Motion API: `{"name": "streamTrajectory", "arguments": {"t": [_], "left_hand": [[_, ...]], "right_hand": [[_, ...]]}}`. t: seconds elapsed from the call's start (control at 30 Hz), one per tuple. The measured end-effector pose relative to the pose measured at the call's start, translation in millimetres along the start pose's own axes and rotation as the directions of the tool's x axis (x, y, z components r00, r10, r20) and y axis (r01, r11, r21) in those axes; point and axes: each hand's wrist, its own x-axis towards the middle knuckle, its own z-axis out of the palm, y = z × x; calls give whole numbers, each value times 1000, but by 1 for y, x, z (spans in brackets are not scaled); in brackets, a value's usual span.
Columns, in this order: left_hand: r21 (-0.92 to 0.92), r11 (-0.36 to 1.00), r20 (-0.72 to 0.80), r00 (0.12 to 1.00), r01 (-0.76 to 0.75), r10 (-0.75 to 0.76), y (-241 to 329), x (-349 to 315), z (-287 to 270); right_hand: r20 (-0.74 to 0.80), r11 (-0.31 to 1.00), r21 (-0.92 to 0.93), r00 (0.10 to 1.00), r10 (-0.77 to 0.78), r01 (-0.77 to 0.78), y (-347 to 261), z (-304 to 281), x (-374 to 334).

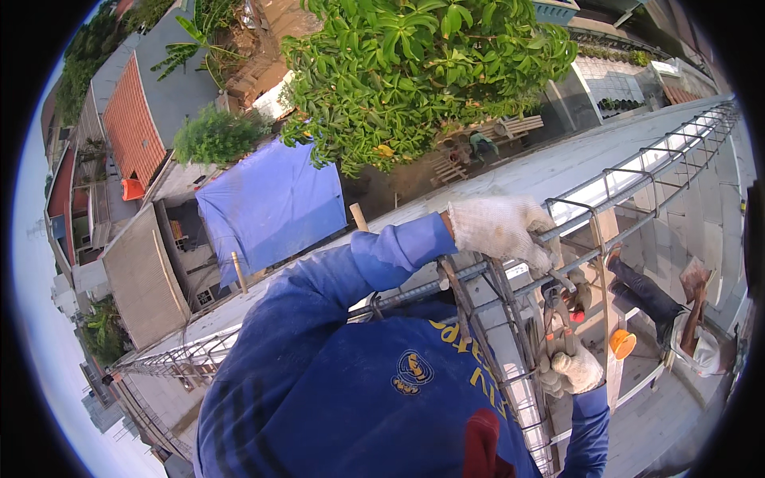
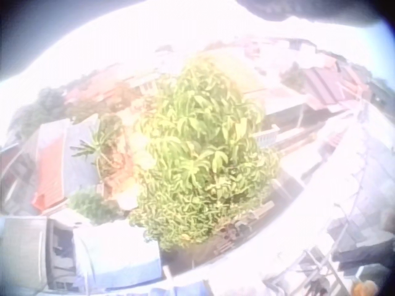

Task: The person assembles a rebar cage on a rooftop by hand, using pliers to twist wire ties around the intersections of the steel bars. The worker secures multiple joints along the length of the structure, ensuring the grid is tightly bound.

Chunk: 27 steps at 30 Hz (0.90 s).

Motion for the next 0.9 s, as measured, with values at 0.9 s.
{"name": "streamTrajectory", "arguments": {"t": [0.9], "left_hand": [[-120, 988, 49, 995, 98, -92, 10, -2, 1]], "right_hand": [[4, -112, -824, 191, -981, -555, -14, 85, -23]]}}
